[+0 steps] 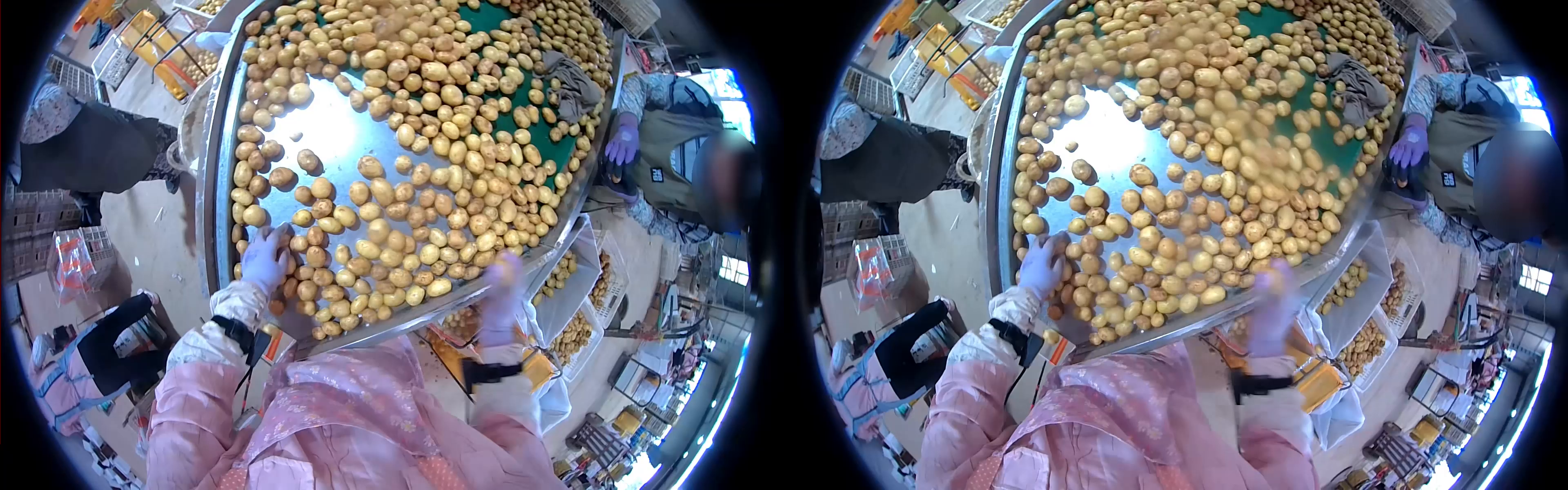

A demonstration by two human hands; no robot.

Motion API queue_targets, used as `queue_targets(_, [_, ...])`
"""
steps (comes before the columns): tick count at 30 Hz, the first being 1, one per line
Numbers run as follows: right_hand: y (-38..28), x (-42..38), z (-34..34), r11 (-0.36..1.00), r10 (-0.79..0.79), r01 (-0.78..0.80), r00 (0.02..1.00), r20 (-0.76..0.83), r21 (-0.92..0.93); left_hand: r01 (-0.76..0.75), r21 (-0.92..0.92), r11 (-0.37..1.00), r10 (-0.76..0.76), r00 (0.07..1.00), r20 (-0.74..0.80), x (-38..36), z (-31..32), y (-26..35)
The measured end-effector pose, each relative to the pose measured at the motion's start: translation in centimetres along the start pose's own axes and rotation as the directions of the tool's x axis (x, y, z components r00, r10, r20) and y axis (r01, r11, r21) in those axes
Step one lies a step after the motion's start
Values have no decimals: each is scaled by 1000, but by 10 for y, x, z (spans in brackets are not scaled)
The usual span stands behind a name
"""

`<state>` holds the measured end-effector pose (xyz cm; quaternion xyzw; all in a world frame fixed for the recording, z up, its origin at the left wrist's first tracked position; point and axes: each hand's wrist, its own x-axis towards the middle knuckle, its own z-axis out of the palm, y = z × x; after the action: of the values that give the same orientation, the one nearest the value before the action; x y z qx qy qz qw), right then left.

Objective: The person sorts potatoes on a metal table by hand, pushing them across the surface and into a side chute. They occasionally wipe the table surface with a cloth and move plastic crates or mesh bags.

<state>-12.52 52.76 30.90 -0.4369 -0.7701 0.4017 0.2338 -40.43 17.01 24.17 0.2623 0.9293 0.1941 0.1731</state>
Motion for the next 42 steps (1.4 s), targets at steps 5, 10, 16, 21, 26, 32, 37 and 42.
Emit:
queue_targets(5, [76,36,-76,703,-135,-88,958,-254,-706,-274,-115,955,278,960,26,-6,-8,112])
queue_targets(10, [-2,-10,121,971,-9,34,994,108,-236,-753,-193,628,777,601,186,-42,40,126])
queue_targets(16, [-22,-44,115,517,-338,854,264,903,-56,-689,95,719,623,699,350,-81,-18,-22])
queue_targets(21, [15,143,113,331,-519,805,591,618,-493,-466,-1,885,459,872,169,-91,-43,-78])
queue_targets(26, [-66,233,264,450,-675,593,715,181,-668,-325,-71,943,325,946,-24,48,-71,22])
queue_targets(32, [-84,113,250,540,-521,813,526,672,-218,-287,280,916,167,908,384,76,-34,42])
queue_targets(37, [-51,18,124,720,-277,647,601,750,-251,-81,-126,989,97,987,129,29,-22,31])
queue_targets(42, [-76,-54,103,928,61,-265,802,594,262,-326,-420,847,408,905,119,-10,-5,118])
